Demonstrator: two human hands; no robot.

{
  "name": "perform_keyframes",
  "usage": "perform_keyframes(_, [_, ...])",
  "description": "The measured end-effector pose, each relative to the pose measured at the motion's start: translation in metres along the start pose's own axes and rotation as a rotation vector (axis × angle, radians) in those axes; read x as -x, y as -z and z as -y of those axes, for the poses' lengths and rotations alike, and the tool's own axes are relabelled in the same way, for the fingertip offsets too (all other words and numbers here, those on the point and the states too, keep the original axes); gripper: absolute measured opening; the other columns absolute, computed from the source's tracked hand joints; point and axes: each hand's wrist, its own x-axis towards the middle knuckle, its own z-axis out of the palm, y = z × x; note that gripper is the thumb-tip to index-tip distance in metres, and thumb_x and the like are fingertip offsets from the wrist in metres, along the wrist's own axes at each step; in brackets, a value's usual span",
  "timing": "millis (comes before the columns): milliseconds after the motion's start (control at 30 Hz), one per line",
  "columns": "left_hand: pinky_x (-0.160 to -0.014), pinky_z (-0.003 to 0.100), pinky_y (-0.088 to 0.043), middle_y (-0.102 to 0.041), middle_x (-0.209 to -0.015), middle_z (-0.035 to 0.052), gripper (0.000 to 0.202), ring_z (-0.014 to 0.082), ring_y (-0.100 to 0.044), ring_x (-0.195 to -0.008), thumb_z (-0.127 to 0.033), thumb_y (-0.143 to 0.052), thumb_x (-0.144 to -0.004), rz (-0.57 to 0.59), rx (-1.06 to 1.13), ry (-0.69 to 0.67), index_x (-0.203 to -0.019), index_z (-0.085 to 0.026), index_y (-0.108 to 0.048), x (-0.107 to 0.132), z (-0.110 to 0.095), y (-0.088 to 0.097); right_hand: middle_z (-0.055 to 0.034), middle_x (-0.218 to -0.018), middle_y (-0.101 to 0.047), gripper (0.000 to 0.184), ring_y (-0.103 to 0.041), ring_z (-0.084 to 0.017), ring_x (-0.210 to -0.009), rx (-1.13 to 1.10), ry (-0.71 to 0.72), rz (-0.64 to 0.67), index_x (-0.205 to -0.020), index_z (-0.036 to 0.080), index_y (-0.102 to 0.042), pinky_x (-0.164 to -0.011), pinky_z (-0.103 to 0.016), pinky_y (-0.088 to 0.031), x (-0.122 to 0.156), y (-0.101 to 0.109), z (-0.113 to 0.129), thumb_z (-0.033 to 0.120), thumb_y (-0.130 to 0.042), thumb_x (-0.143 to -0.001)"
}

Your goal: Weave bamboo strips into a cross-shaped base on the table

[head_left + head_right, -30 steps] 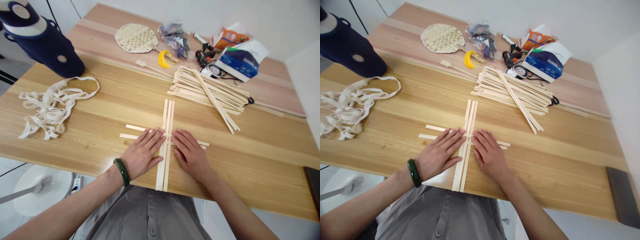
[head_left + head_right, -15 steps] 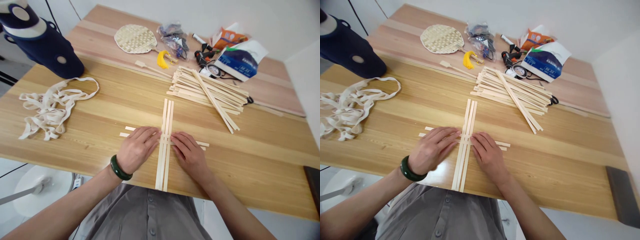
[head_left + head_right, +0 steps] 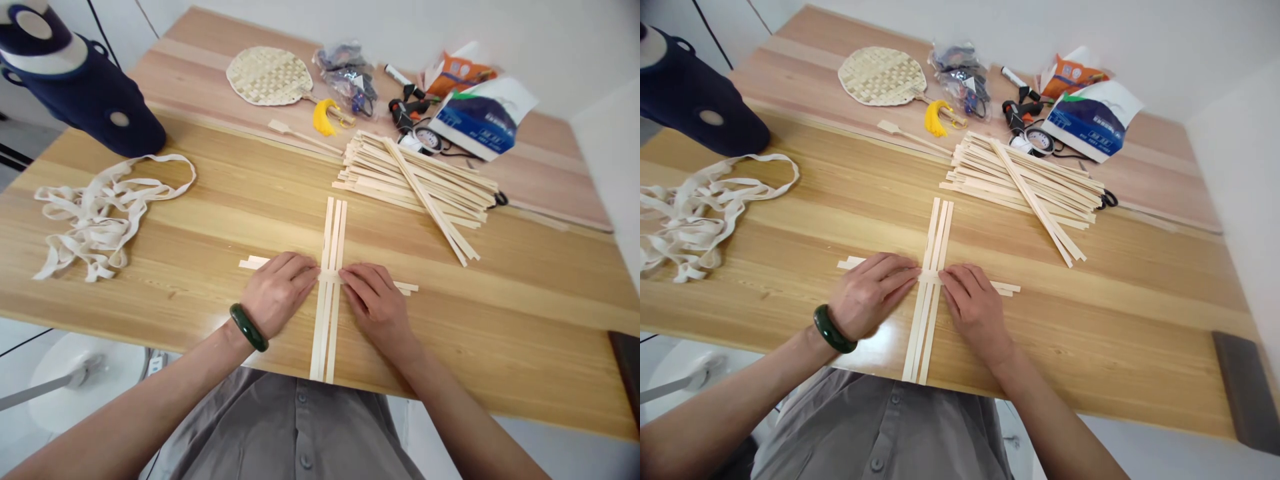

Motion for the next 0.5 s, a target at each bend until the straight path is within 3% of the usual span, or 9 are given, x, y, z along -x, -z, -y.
perform_keyframes(333, [-0.080, 0.038, -0.059, -0.072, -0.102, 0.0081, 0.016, 0.0228, -0.064, -0.095, -0.015, -0.058, -0.093, 0.004, -0.016, -0.008, -0.104, -0.012, -0.069, 0.0012, -0.0006, -0.0007, -0.0146, -0.104, -0.070, 0.024, -0.059, -0.025, -0.101, 0.015, 0.014, -0.003, -0.111, 0.010, -0.069, -0.090, -0.043, -0.056, -0.0028, 0.0000, 0.0015, 0.007, -0.058, -0.090])
perform_keyframes(500, [-0.086, 0.040, -0.059, -0.072, -0.107, 0.0092, 0.020, 0.0234, -0.065, -0.100, -0.016, -0.060, -0.092, 0.011, 0.030, 0.023, -0.110, -0.014, -0.067, 0.0027, -0.0021, 0.0032, -0.0138, -0.111, -0.069, 0.032, -0.060, -0.026, -0.110, -0.012, 0.000, -0.004, -0.120, 0.014, -0.066, -0.097, -0.045, -0.054, -0.0022, 0.0040, 0.0012, 0.008, -0.059, -0.089])
